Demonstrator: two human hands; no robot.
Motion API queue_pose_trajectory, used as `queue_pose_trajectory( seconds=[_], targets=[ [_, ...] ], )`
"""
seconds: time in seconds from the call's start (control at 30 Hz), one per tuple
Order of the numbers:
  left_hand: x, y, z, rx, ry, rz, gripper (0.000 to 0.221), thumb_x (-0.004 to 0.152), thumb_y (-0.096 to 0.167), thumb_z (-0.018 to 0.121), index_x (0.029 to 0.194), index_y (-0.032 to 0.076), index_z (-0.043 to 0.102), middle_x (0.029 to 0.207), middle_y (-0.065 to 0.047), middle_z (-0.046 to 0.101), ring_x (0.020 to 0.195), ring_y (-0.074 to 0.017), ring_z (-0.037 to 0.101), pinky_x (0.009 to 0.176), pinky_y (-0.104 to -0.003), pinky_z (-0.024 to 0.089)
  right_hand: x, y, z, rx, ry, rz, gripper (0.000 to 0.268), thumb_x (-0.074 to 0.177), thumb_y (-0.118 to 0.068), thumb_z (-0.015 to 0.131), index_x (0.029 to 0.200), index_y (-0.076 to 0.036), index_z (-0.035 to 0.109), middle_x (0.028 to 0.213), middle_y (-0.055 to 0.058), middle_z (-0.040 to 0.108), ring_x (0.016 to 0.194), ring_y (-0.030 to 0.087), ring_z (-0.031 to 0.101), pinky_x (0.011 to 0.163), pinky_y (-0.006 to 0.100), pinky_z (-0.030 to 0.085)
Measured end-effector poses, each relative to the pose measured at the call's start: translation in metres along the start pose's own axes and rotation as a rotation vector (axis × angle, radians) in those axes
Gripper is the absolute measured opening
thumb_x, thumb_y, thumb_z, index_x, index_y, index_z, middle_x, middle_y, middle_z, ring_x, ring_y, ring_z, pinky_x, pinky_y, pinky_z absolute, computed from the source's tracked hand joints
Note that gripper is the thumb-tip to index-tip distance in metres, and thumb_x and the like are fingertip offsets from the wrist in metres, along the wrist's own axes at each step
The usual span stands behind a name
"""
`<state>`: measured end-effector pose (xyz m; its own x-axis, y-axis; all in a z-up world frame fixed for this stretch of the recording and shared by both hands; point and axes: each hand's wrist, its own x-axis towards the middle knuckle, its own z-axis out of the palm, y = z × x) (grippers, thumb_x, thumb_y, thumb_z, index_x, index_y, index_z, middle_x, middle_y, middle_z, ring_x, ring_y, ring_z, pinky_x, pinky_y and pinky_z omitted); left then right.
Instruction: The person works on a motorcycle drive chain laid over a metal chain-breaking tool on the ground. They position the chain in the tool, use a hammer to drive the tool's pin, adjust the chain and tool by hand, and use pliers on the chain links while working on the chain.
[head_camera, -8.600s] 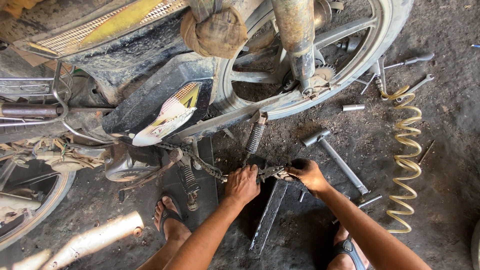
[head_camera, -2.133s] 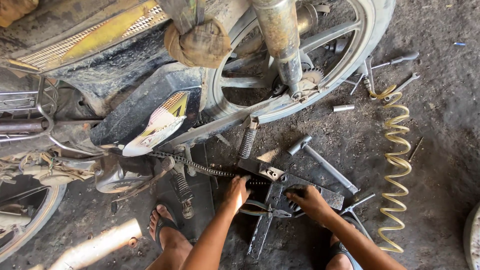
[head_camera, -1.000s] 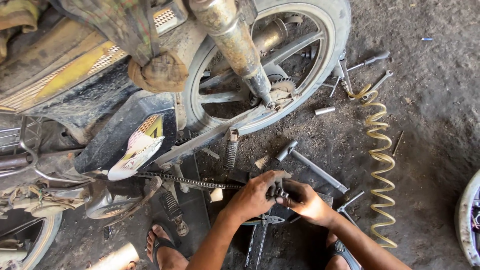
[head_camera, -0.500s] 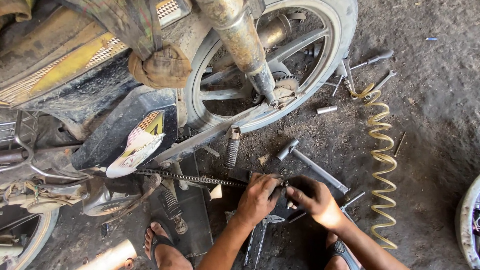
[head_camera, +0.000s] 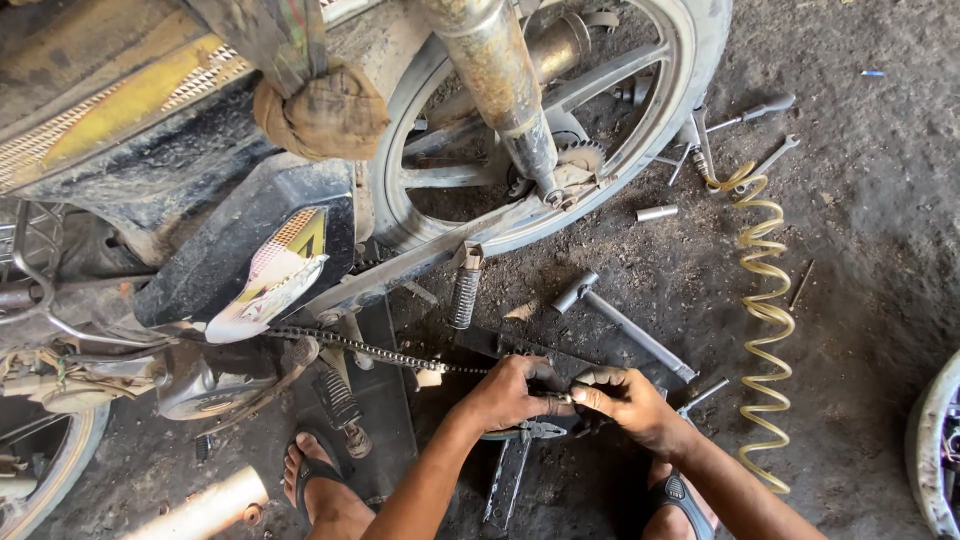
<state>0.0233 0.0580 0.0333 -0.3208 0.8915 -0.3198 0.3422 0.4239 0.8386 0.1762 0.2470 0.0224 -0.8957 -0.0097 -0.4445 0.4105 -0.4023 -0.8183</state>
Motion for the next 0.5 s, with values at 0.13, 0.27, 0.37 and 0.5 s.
queue_pose_trajectory(
  seconds=[0.13, 0.27, 0.37, 0.5],
  targets=[
    [-0.002, 0.009, -0.003, -0.088, -0.019, -0.09, 0.047, 0.074, 0.045, 0.086, 0.102, 0.008, 0.078, 0.108, -0.01, 0.078, 0.103, -0.0245, 0.073, 0.097, -0.046, 0.057, 0.003, -0.006, -0.006, -0.265, -0.013, -0.088, 0.034, 0.09, -0.031, 0.073, 0.096, 0.002, 0.078, 0.088, 0.007, 0.076, 0.084, 0.014, 0.067, 0.076, 0.03, 0.055],
    [-0.005, 0.006, -0.002, -0.256, -0.048, -0.106, 0.042, 0.075, 0.039, 0.087, 0.098, 0.005, 0.08, 0.098, -0.009, 0.08, 0.095, -0.023, 0.074, 0.091, -0.043, 0.057, -0.002, -0.018, -0.002, -0.345, -0.073, -0.201, 0.034, 0.091, -0.032, 0.072, 0.101, 0.0, 0.075, 0.098, 0.007, 0.076, 0.093, 0.014, 0.069, 0.082, 0.031, 0.054],
    [-0.006, 0.025, 0.002, -0.155, 0.0, -0.186, 0.039, 0.075, 0.037, 0.087, 0.096, 0.005, 0.079, 0.093, -0.009, 0.079, 0.089, -0.0232, 0.074, 0.086, -0.042, 0.059, 0.0, -0.012, -0.006, -0.391, -0.1, -0.234, 0.036, 0.093, -0.034, 0.071, 0.099, 0.002, 0.075, 0.097, 0.009, 0.074, 0.093, 0.015, 0.068, 0.081, 0.033, 0.054],
    [-0.004, 0.023, 0.013, -0.047, 0.036, -0.299, 0.04, 0.074, 0.038, 0.086, 0.097, 0.007, 0.077, 0.093, -0.008, 0.078, 0.087, -0.0228, 0.075, 0.084, -0.041, 0.06, -0.001, -0.019, 0.0, -0.58, -0.014, -0.162, 0.038, 0.09, -0.037, 0.071, 0.101, -0.001, 0.072, 0.09, 0.005, 0.075, 0.087, 0.015, 0.071, 0.08, 0.032, 0.055]
  ],
)
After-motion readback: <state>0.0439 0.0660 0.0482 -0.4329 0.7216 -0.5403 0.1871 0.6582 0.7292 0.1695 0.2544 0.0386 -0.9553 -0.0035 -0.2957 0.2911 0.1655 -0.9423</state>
